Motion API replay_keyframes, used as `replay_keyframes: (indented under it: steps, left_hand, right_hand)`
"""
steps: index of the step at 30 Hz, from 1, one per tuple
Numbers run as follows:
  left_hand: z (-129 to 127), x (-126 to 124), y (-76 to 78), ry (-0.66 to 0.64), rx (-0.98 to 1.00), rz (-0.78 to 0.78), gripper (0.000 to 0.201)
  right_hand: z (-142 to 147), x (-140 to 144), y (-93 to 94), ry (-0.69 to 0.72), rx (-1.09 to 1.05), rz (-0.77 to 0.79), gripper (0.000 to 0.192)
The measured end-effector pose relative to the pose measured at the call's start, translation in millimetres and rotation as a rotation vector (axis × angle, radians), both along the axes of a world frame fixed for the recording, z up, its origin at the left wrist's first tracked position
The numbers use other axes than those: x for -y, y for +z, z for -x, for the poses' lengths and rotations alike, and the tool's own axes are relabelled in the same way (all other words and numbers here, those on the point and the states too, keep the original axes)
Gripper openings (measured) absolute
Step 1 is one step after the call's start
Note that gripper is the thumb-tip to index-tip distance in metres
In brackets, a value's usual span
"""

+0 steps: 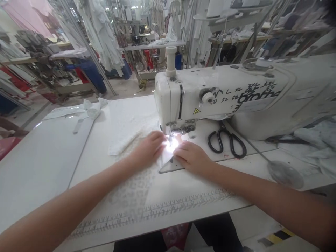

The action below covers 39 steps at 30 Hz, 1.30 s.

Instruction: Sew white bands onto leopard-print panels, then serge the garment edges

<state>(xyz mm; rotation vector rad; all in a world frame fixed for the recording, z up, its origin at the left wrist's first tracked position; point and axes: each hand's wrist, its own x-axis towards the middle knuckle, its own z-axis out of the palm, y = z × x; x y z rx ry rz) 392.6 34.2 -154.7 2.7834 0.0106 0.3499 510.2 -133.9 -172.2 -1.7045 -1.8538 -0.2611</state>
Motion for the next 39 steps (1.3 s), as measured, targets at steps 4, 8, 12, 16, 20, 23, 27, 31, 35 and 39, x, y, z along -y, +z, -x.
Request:
replay_keyframes:
  steps: [4,8,12,16,20,23,27,31,35,39]
  left_hand:
    - [26.1,31.4,-5.3,-0.071,-0.049,0.16,0.027]
    - [31.9,32.0,-6.5,-0.15,-0.055,0.132,0.03]
    - [30.2,27.4,-5.4,-0.161,-0.061,0.091,0.031]
    - [31.3,28.1,-5.3,-0.172,-0.075,0.057,0.031]
    - [33.2,27.9,-6.0,-0.177,-0.104,0.026,0.033]
    - [33.5,25.4,-6.5,-0.181,-0.122,0.006,0.035]
    - [26.8,15.9,-7.1,-0.197,-0.085,-0.013,0.036]
    - [12.5,0.8,-6.4,-0.207,-0.062,-0.021,0.036]
    - [1.7,-9.6,-4.0,-0.224,-0.044,-0.017,0.034]
    - [-0.1,-10.3,-3.0,-0.203,-0.033,-0.013,0.033]
  right_hand:
    - [-4.0,3.1,-1.4,0.074,-0.022,-0.008,0.02]
    - [-9.7,9.2,-0.9,0.146,-0.111,0.027,0.02]
    - [-12.5,14.8,0.4,0.139,-0.181,0.054,0.026]
    - [-10.8,18.1,-0.8,0.133,-0.09,0.06,0.024]
    - [-7.2,20.9,-2.9,0.14,0.002,0.085,0.023]
    - [-6.5,20.6,-3.0,0.126,0.019,0.099,0.023]
    - [-9.0,14.7,-1.1,0.072,0.047,0.125,0.024]
    - [-10.0,8.4,0.3,-0.039,0.093,0.182,0.026]
    - [-8.2,9.7,0.6,-0.109,0.115,0.204,0.027]
    - [-7.6,14.0,0.7,-0.122,0.094,0.199,0.026]
